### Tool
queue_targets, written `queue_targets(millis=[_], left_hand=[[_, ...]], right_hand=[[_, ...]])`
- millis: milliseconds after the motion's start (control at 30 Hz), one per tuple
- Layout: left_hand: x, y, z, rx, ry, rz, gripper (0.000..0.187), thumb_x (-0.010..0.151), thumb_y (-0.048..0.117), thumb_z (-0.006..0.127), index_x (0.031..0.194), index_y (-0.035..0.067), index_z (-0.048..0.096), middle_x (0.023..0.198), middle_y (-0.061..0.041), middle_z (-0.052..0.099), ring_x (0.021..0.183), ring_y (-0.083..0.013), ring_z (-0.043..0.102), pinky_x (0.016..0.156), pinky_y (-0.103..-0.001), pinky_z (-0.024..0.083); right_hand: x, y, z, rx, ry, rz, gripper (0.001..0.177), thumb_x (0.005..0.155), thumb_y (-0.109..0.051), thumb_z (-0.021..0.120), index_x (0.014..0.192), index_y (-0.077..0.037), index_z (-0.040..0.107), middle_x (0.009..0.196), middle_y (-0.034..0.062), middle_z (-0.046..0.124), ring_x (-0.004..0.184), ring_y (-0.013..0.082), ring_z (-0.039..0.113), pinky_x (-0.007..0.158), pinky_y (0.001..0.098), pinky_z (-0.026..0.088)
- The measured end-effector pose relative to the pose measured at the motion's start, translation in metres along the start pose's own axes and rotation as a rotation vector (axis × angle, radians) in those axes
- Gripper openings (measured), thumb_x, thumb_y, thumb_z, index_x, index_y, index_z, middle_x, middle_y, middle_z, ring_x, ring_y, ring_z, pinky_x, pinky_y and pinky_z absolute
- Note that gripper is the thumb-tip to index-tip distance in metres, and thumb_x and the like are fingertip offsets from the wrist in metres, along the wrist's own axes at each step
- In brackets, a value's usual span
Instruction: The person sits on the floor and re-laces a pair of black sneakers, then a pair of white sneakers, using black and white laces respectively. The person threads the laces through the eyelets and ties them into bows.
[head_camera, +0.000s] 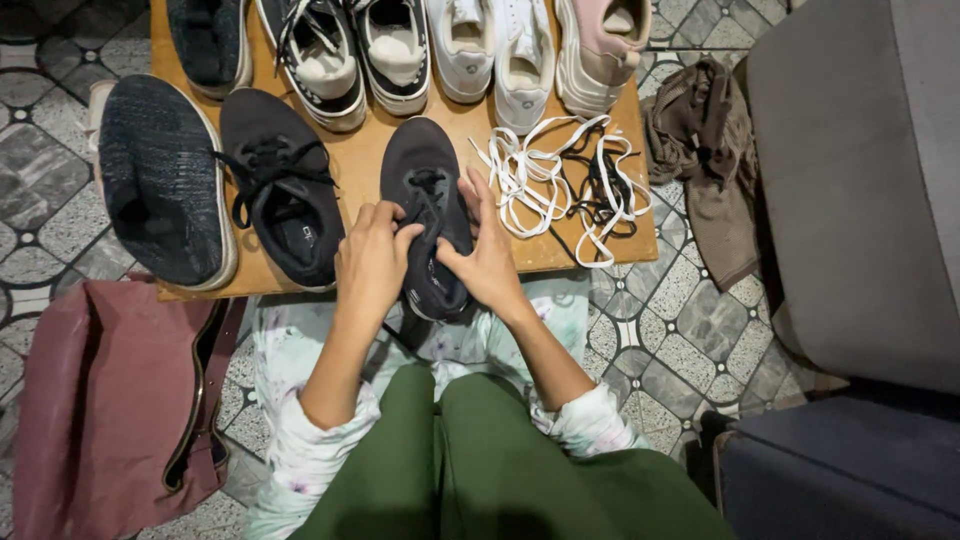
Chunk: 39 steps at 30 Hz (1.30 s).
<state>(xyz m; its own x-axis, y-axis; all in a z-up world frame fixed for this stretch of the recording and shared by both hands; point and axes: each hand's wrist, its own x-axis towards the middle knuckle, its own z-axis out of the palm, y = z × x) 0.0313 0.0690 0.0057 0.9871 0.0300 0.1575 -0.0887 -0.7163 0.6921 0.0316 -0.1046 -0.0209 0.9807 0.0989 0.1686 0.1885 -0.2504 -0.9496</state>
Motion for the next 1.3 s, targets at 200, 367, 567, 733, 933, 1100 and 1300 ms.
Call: queue_targets(millis=[200,367,567,733,933,1100,1300], left_hand=[[-0.003,0.009,0.002,0.041,0.071,0.032,0.011,0.098,0.015,0.065,0.098,0.005,0.062,0.099,-0.015,0.062,0.091,-0.0399,0.064,0.074,-0.05,0.051],[-0.018,0.013,-0.008,0.148,0.18,0.071,0.008,0.1,0.014,0.065,0.099,0.007,0.062,0.099,-0.012,0.061,0.095,-0.0347,0.063,0.074,-0.048,0.05],[-0.015,0.009,-0.015,0.138,0.158,0.097,0.007,0.1,0.012,0.064,0.1,0.005,0.061,0.098,-0.013,0.062,0.094,-0.0353,0.063,0.073,-0.047,0.05],[-0.013,0.007,-0.019,-0.007,0.042,0.019,0.015,0.101,0.016,0.065,0.1,0.003,0.058,0.092,-0.013,0.068,0.09,-0.0369,0.065,0.073,-0.049,0.049],[-0.052,0.021,-0.05,-0.101,-0.192,-0.189,0.023,0.093,0.029,0.067,0.097,0.006,0.066,0.08,-0.014,0.068,0.074,-0.0336,0.068,0.067,-0.046,0.051],[-0.096,0.029,-0.072,-0.121,-0.79,-0.077,0.027,0.096,0.035,0.062,0.101,0.012,0.075,0.091,-0.013,0.076,0.087,-0.0366,0.072,0.078,-0.045,0.054],[-0.086,0.018,-0.068,-0.113,-0.116,-0.002,0.023,0.099,0.018,0.06,0.112,0.002,0.069,0.107,-0.021,0.07,0.097,-0.0432,0.067,0.078,-0.05,0.052]], right_hand=[[-0.001,-0.008,-0.001,-0.181,0.159,-0.061,0.074,0.098,0.004,0.051,0.164,-0.008,0.019,0.132,0.0218,0.073,0.12,0.0317,0.071,0.111,0.0393,0.045],[-0.001,0.001,0.008,-0.194,0.255,-0.026,0.067,0.099,0.003,0.046,0.162,-0.008,0.026,0.131,0.0251,0.069,0.117,0.0346,0.072,0.1,0.0378,0.051],[0.0,0.004,0.016,-0.154,0.347,-0.002,0.06,0.101,0.004,0.042,0.159,-0.01,0.033,0.125,0.0222,0.073,0.108,0.029,0.074,0.094,0.0332,0.053],[0.002,0.009,0.014,-0.145,0.337,0.067,0.054,0.1,0.004,0.043,0.153,-0.009,0.041,0.124,0.0194,0.074,0.091,0.0254,0.074,0.079,0.0306,0.054],[0.001,0.008,0.012,-0.24,0.304,-0.051,0.052,0.103,0.004,0.044,0.153,-0.009,0.043,0.123,0.017,0.074,0.09,0.0231,0.069,0.081,0.0325,0.053],[0.0,0.004,0.011,-0.214,0.297,0.07,0.05,0.1,0.002,0.044,0.148,-0.009,0.046,0.119,0.0144,0.075,0.063,0.0192,0.059,0.063,0.0327,0.049],[-0.003,0.003,0.01,-0.222,0.3,-0.094,0.047,0.103,0.002,0.045,0.149,-0.008,0.046,0.119,0.0169,0.074,0.072,0.0212,0.064,0.07,0.0337,0.052]])
